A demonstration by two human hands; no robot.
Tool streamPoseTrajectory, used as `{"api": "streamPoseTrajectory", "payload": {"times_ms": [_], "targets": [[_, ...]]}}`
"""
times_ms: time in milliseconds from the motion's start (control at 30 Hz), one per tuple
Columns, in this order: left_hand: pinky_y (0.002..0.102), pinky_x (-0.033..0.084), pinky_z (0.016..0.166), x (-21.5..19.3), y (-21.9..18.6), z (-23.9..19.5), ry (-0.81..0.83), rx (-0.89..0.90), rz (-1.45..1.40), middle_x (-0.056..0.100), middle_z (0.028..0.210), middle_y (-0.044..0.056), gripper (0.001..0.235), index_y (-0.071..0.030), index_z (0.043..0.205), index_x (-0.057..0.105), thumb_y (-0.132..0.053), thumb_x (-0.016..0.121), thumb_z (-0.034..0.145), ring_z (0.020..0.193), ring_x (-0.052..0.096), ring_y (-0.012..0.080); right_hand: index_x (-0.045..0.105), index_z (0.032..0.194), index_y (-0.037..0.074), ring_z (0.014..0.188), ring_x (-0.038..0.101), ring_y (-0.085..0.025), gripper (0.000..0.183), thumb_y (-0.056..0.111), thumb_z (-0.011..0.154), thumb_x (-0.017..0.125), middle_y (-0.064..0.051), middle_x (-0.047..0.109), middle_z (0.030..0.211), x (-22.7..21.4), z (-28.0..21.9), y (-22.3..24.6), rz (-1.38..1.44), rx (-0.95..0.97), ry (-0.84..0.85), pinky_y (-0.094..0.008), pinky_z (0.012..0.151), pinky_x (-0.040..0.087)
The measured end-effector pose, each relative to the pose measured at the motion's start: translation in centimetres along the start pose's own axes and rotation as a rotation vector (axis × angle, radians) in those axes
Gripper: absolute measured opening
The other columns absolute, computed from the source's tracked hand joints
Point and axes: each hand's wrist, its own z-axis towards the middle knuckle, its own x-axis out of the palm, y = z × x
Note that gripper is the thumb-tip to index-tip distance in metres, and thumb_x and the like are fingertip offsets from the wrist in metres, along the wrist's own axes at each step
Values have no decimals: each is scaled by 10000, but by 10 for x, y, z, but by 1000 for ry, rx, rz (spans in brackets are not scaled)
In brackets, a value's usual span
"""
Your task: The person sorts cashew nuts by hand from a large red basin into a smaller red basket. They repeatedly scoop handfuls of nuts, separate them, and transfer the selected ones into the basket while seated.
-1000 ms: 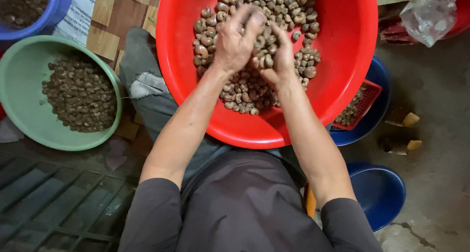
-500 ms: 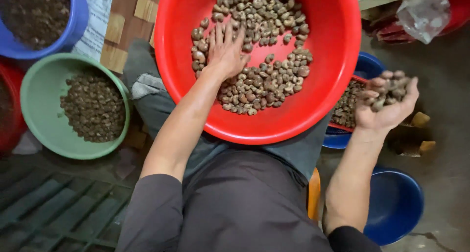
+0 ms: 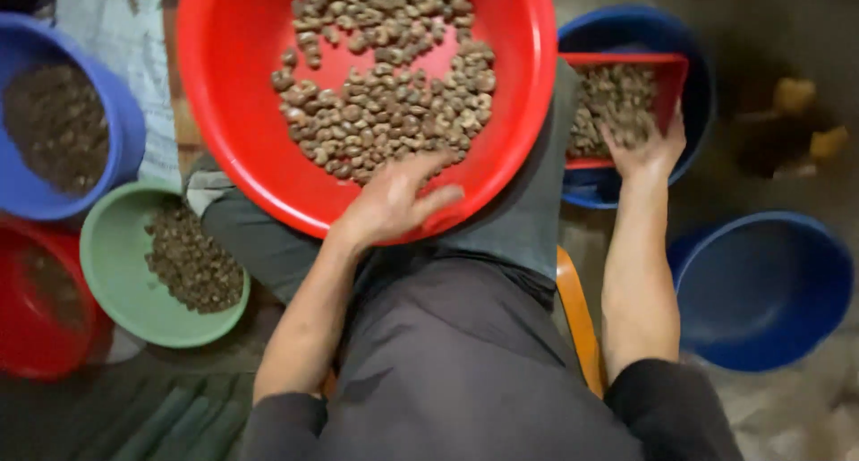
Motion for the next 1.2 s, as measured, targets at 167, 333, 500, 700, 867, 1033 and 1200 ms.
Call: {"api": "streamPoseTrajectory", "payload": {"times_ms": [167, 333, 500, 700, 867, 1033, 1200], "targets": [[540, 462, 1040, 40, 14, -18, 104, 82, 123, 642, 1302, 244, 728, -78, 1503, 475, -322, 744, 872, 1262, 589, 417, 154, 1624, 234, 1592, 12, -395, 956, 406, 909, 765, -84, -66, 1719, -18, 42, 25, 41, -119, 16, -687, 1258, 118], [519, 403, 1093, 39, 34, -34, 137, 85, 205, 644, 1322, 217, 760, -109, 1516, 462, -234, 720, 813, 1260, 605, 370, 434, 1515, 87, 1310, 532, -409, 593, 233, 1019, 723, -156, 211, 1667, -17, 37, 23, -145, -147, 98, -638, 1221, 385], [440, 403, 1022, 7, 42, -63, 45, 97, 220, 681, 1252, 104, 729, -58, 1402, 560, -146, 742, 702, 1124, 639, 296, 715, 1149, 73, 974, 746, -250, 283, 203, 897, 728, -91, 757, 1092, 74, -40, -29, -498, -304, 182, -379, 865, 620], [467, 377, 1093, -20, 45, -61, 72, 22, -11, 754, 1153, 71, 494, -39, 1184, 721, -432, 678, 888, 1065, 678, 285, 551, 1280, 1, 968, 644, -290, 147, 37, 1158, 479, -205, 656, 1177, 178, -141, -108, -1037, -1132, 830, -394, 915, 576], [239, 566, 441, -21, 117, 0, -113, -31, 145, 669, 774, 124, 79, -22, 884, 645, -1, 625, 957, 520, 618, 165, 587, 1286, -83, 876, 677, -284, 182, -80, 1109, 545, -247, 683, 1105, 222, -163, -187, -1443, -906, 1360, -347, 723, 616], [498, 552, 723, -14, 160, 60, -184, -183, 437, 593, 928, 169, 237, -43, 1088, 671, 26, 555, 894, 775, 596, 317, 651, 1150, 22, 710, 660, -243, 132, 84, 1036, 629, -137, 715, 939, 224, -148, -249, -2168, -858, 1263, -403, 614, 577], [567, 292, 1170, -13, 166, 69, -197, -548, -80, 422, 1500, 332, 691, 89, 1487, 355, -405, 281, 1008, 1362, 466, 430, 573, 962, 41, 626, 617, -291, 198, 203, 1005, 679, -128, 636, 834, 162, -70, -272, -2327, -1355, 1227, -468, 605, 558]]}}
